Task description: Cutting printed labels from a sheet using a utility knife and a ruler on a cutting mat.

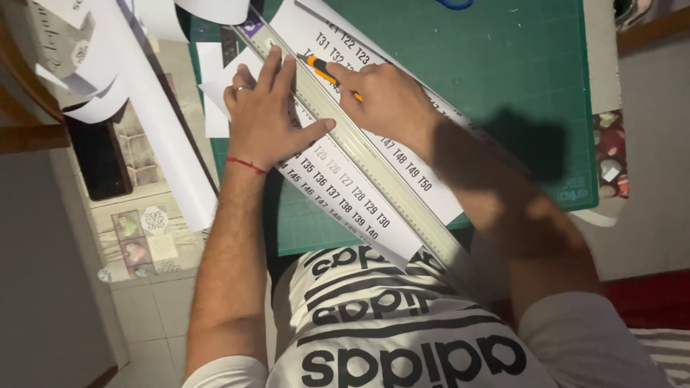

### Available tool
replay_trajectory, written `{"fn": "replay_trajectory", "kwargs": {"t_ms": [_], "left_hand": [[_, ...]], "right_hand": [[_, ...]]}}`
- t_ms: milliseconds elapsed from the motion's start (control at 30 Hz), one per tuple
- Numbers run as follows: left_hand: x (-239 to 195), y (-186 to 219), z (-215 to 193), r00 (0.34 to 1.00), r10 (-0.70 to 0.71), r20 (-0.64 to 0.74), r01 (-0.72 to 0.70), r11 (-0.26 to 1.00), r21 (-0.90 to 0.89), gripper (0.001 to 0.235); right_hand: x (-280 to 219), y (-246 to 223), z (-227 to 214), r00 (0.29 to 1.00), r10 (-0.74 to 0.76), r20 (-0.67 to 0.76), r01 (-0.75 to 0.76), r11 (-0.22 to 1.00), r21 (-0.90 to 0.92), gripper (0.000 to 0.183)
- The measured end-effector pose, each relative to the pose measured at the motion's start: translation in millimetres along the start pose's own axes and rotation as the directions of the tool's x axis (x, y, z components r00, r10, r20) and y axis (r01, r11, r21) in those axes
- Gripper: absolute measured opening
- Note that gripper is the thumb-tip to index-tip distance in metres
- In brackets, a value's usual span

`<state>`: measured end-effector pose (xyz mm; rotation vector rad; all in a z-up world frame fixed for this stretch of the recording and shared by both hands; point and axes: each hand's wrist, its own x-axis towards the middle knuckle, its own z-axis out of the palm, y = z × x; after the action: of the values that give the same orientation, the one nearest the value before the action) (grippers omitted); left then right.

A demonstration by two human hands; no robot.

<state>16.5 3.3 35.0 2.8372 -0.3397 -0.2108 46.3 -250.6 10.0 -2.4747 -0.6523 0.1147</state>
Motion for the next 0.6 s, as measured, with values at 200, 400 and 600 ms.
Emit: {"fn": "replay_trajectory", "kwargs": {"t_ms": [200,400,600], "left_hand": [[4.9,3.3,-6.1,0.998,0.035,-0.054,-0.037,0.999,-0.028,0.12],[6.7,2.5,-9.3,0.999,0.012,-0.048,-0.013,1.0,-0.014,0.128],[9.3,2.3,-18.0,0.991,0.006,0.13,-0.01,1.0,0.029,0.15]], "right_hand": [[-2.6,6.2,8.2,0.998,-0.014,-0.064,0.015,1.0,0.017,0.055],[-6.2,1.5,0.3,0.999,0.022,-0.045,-0.02,0.999,0.051,0.055],[-68.7,-11.8,-52.6,0.998,0.046,-0.053,-0.038,0.99,0.138,0.049]]}}
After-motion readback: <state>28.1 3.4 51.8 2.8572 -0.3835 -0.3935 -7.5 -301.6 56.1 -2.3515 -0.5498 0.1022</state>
